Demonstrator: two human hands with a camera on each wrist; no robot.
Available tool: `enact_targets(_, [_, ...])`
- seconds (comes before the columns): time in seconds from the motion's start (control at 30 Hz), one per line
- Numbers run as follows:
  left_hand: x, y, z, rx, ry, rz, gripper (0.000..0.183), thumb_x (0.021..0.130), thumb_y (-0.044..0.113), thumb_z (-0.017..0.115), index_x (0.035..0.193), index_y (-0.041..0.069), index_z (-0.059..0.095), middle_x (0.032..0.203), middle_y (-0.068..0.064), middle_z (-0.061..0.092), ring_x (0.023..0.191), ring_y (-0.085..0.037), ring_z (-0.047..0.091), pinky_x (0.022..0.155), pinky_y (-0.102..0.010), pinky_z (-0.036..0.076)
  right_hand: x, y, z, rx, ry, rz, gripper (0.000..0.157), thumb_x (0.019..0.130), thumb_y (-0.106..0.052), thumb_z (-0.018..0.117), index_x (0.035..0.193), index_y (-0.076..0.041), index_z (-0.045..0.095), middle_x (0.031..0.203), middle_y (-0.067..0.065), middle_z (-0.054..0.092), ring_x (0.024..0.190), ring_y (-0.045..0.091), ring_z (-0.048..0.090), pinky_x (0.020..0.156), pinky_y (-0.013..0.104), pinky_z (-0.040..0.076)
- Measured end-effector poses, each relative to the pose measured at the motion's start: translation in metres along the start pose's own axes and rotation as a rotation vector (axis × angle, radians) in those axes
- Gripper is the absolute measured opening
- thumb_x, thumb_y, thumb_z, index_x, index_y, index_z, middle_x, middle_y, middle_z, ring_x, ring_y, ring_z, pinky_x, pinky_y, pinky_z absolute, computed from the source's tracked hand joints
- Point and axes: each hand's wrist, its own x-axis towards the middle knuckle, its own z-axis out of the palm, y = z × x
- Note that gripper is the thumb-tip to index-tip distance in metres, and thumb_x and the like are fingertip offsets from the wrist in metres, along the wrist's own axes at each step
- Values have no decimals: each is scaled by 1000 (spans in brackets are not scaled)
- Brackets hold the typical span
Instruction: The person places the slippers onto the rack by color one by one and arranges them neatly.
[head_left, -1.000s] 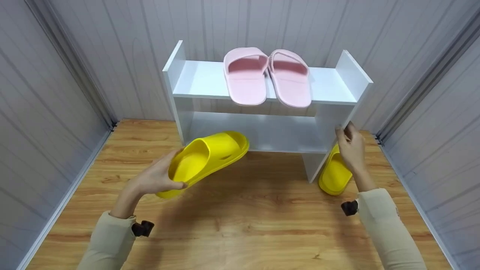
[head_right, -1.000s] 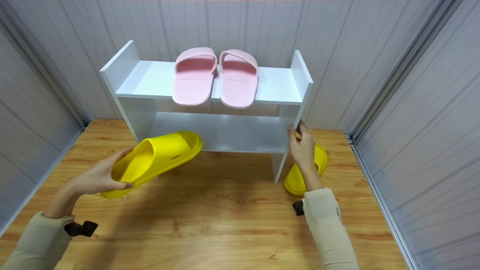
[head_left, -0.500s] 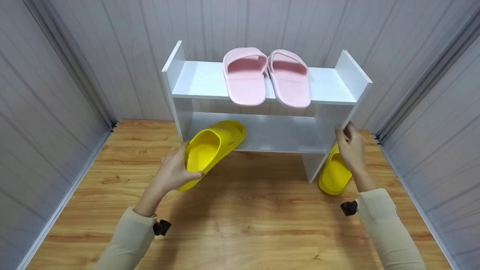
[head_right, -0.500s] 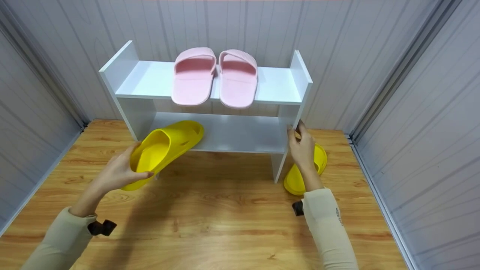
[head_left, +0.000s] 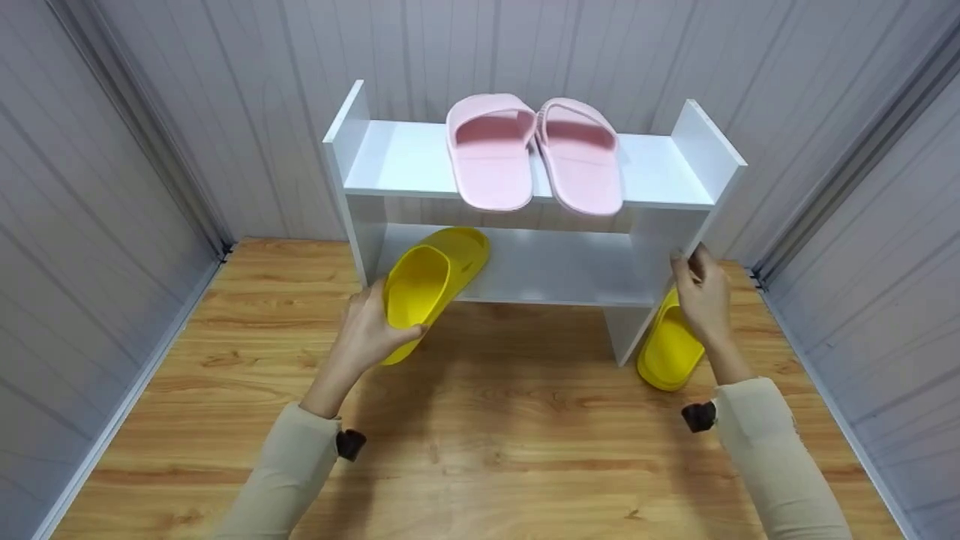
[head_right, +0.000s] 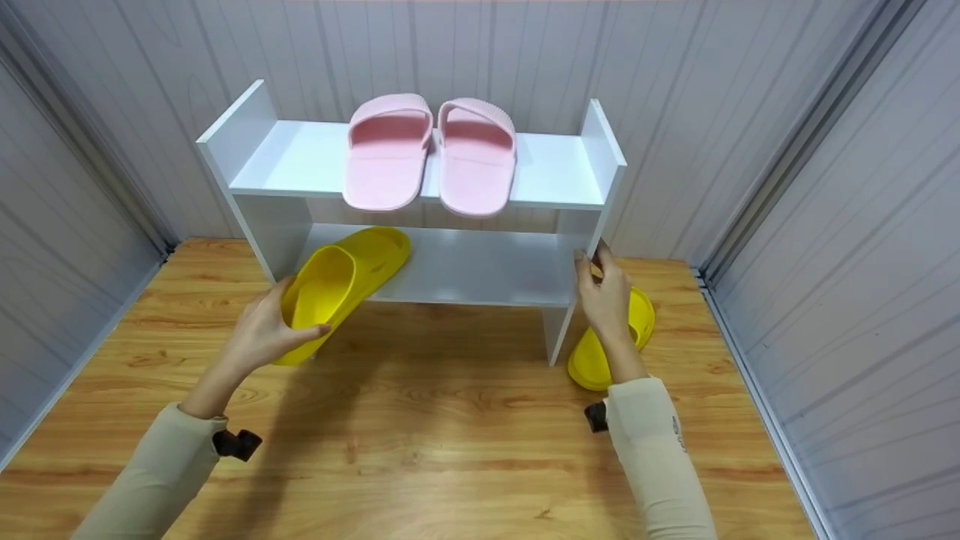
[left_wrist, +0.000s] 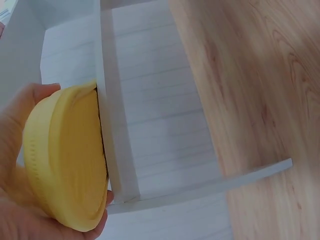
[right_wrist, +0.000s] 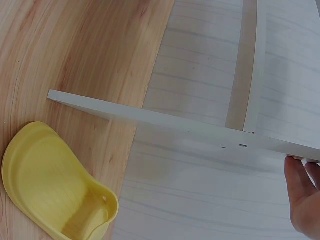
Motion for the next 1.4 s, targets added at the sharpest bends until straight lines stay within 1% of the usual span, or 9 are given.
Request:
enact_targets(0.1, [3, -1, 4, 0, 20, 30, 63, 60, 30, 75, 108, -2, 52, 89, -13, 58, 78, -27, 51, 68, -41, 38, -2, -10, 0, 0, -4, 11, 33, 91, -12, 46, 116, 10, 48, 112, 27, 52, 104, 35, 48, 88, 48, 36])
enact_targets(0.33, [9, 0, 9, 46, 44, 31, 69, 61, 33, 76, 112, -5, 50, 93, -16, 57, 82, -31, 50, 74, -44, 36, 4, 20, 0, 0, -7, 38, 36, 91, -20, 48, 119, 4, 50, 115, 21, 53, 106, 31, 48, 89, 45, 37])
enact_targets(0.47, [12, 2, 12, 74, 60, 14, 66, 61, 34, 75, 110, -4, 52, 90, -15, 58, 79, -30, 50, 70, -42, 38, 4, 24, 1, -9, 1, 39, 36, 91, -22, 49, 118, 1, 51, 115, 19, 53, 106, 29, 49, 89, 43, 37])
enact_targets(0.63, [16, 3, 15, 73, 74, 23, 64, 62, 36, 75, 106, -4, 53, 88, -15, 58, 78, -30, 51, 68, -42, 40, 4, 26, 1, -6, 9, 19, 36, 91, -21, 49, 119, 2, 51, 114, 19, 54, 106, 30, 49, 89, 44, 37])
enact_targets(0.8, [13, -1, 14, 48, 75, 55, 71, 61, 39, 77, 109, -6, 50, 90, -18, 57, 82, -32, 51, 74, -44, 38, 4, 28, 2, -11, -7, 25, 37, 92, -26, 47, 117, 2, 51, 113, 18, 54, 105, 27, 49, 88, 44, 38])
enact_targets(0.93, [4, -6, 4, 6, 2, 52, 81, 63, 42, 76, 121, -6, 43, 105, -18, 54, 92, -32, 48, 81, -45, 35, 4, 28, 2, -11, -6, 13, 38, 92, -26, 47, 117, 2, 51, 113, 18, 54, 105, 27, 49, 87, 44, 38])
enact_targets(1.17, [-9, -19, -17, -80, -211, 14, 85, 68, 41, 73, 133, 4, 34, 119, -15, 46, 97, -28, 47, 79, -45, 38, 6, 29, 1, -1, -16, 20, 38, 92, -22, 47, 121, 1, 49, 117, 18, 52, 107, 28, 49, 86, 45, 39])
enact_targets(1.27, [-10, -23, -20, -115, -251, 30, 87, 67, 39, 75, 134, 4, 33, 124, -16, 43, 102, -28, 45, 83, -46, 36, 7, 30, 1, 11, -19, 25, 37, 92, -19, 46, 122, 2, 48, 117, 20, 51, 107, 30, 48, 85, 47, 39])
enact_targets(1.4, [-9, -22, -19, -132, -255, 43, 86, 66, 39, 75, 133, 2, 35, 123, -15, 45, 102, -26, 45, 84, -45, 36, 7, 29, 1, 7, -18, 43, 39, 92, -22, 46, 122, 1, 48, 118, 19, 51, 108, 29, 47, 86, 46, 39])
